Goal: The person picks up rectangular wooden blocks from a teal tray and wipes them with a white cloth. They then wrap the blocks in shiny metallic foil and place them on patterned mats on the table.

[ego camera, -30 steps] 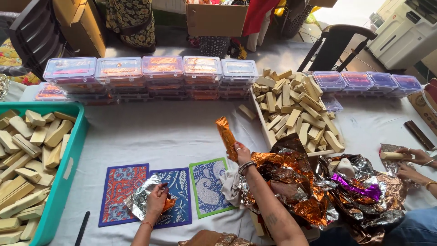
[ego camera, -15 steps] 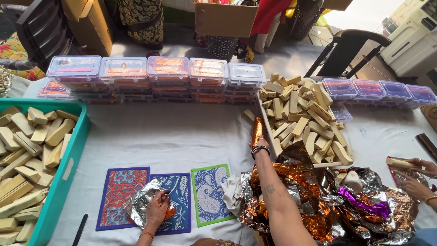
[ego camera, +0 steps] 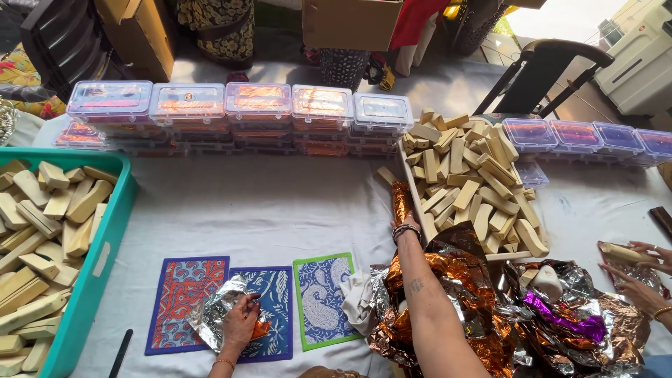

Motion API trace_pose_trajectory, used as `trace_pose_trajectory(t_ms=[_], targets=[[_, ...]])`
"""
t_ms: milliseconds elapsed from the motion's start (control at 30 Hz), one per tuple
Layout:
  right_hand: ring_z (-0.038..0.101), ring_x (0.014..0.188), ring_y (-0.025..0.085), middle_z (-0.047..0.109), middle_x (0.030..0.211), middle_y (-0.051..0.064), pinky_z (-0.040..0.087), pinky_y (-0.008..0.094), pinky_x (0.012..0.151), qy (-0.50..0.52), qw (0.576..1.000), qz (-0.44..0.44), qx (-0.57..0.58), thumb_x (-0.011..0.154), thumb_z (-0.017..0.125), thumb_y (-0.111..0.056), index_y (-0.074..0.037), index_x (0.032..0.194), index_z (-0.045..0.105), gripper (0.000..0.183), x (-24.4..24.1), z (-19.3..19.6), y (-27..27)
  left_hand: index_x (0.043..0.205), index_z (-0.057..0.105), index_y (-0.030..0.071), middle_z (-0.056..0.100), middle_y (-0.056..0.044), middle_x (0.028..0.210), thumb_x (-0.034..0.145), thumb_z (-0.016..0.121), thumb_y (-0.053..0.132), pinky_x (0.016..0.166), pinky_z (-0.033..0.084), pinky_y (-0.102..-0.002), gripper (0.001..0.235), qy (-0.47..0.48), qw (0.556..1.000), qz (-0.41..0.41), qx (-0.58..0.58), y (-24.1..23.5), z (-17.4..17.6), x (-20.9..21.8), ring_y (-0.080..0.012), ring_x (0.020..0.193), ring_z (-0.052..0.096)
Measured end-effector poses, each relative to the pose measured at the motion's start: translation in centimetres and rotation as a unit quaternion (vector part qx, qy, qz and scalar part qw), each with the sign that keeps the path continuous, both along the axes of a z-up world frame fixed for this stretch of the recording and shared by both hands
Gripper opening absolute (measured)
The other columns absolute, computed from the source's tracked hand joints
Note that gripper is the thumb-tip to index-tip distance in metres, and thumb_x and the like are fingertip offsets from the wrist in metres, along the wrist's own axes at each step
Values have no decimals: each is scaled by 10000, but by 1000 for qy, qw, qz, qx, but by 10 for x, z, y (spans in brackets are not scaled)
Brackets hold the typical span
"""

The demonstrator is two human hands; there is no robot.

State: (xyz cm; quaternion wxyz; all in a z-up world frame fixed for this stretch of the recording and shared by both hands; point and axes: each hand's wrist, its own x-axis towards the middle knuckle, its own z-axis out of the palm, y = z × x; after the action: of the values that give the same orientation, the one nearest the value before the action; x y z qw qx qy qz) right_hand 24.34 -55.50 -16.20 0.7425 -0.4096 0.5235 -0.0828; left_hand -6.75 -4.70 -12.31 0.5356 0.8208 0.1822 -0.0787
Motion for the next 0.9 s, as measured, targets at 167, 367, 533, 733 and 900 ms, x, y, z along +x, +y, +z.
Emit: trace_pose_trajectory(t_ms=[167,367,533,733,900], targets=[[629,928,315,594,1216,142,619,441,678,-21,993,-115,6,939,660,-286,-54,1242,589,388,-33,70,34,1218,730,165,767,15,833,949,679,178,685,582,-241,274,9,1000,3,-2,-2,12,-1,-67,745,696],[701,798,293,665,1140,238,629,337,613,-11,984,-174,-40,918,617,-61,143,1226,600,370,-28,41,34,1209,734,166,765,25,837,949,682,183,689,582,-245,266,20,1000,12,-3,-4,15,-3,-73,748,697],[684,573,241,689,987,237,596,289,499,49,985,-143,-88,947,647,-92,155,1234,526,398,-27,49,43,1196,745,170,754,17,836,944,683,173,688,588,-243,259,21,1000,20,-10,-5,16,-2,-77,755,692],[690,628,270,695,994,268,630,338,528,33,989,-99,-101,952,651,-58,177,1275,485,433,-31,48,53,1187,752,176,749,14,830,949,685,186,684,579,-244,247,14,1000,13,16,-3,16,-2,-78,746,684],[724,665,270,701,1056,240,634,307,550,41,987,-89,-125,947,660,-109,162,1331,462,511,-64,81,64,1188,749,170,770,12,834,941,691,173,683,577,-246,254,-10,999,18,-26,-5,14,-5,-71,741,693]])
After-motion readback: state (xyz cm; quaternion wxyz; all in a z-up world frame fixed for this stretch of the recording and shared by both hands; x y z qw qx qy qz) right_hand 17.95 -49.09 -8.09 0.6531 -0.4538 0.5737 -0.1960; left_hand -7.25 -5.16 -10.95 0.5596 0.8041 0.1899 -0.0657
